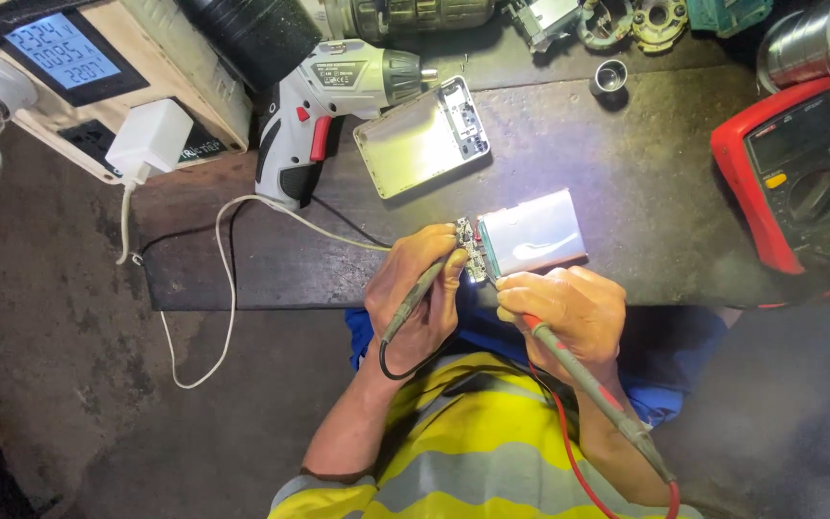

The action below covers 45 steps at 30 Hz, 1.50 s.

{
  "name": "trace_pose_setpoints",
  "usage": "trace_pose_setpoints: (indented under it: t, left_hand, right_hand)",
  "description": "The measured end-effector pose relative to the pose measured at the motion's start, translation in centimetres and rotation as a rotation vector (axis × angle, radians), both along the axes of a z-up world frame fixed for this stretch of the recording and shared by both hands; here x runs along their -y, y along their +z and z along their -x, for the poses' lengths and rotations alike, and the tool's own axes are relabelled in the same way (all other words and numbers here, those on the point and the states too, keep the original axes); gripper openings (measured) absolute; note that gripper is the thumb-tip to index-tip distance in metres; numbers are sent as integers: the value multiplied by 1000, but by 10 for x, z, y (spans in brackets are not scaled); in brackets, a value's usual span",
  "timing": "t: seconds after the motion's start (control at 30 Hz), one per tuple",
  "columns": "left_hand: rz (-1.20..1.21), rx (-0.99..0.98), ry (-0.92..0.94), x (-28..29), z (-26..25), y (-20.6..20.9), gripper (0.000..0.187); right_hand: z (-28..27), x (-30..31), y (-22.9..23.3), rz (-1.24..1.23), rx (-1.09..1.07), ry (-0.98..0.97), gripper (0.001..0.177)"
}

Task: Soldering electronic components onto a circuit board and testing with a multimeter.

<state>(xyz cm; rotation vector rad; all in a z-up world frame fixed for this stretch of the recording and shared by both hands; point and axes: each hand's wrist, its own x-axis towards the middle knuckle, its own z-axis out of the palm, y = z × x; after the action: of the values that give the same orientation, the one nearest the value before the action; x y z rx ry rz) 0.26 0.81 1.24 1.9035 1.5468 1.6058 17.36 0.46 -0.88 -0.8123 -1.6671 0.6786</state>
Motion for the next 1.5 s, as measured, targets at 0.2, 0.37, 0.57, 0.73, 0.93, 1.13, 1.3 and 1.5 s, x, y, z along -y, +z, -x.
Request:
trace_pose_setpoints:
  t: [0.2, 0.37, 0.57, 0.73, 0.93, 1.13, 1.3, 1.5]
  left_hand:
    - [-48, 23, 17, -2, -2, 6, 12]
    - [-15, -7, -100, 4, 11, 11, 11]
    - [33, 22, -115, 8, 11, 9, 8]
    - [30, 11, -120, 9, 11, 8, 8]
    - [-63, 148, 2, 3, 6, 0, 10]
    - [-113, 249, -136, 16, 9, -8, 11]
    - [-106, 236, -223, 24, 9, -16, 14]
    - [-100, 162, -253, 25, 13, -27, 17]
  right_hand:
    - [1, 2, 7, 6, 36, -21, 8]
    - [6, 3, 17, -12, 162, -26, 33]
    - [5, 5, 19, -13, 194, -58, 21]
    - [6, 6, 23, -4, 201, -52, 19]
    - [0, 12, 3, 57, 130, -117, 11]
    - [-11, 14, -10, 199, -347, -65, 23]
    - [-9, 8, -7, 151, -332, -95, 27]
    - [5, -14, 12, -20, -247, -130, 24]
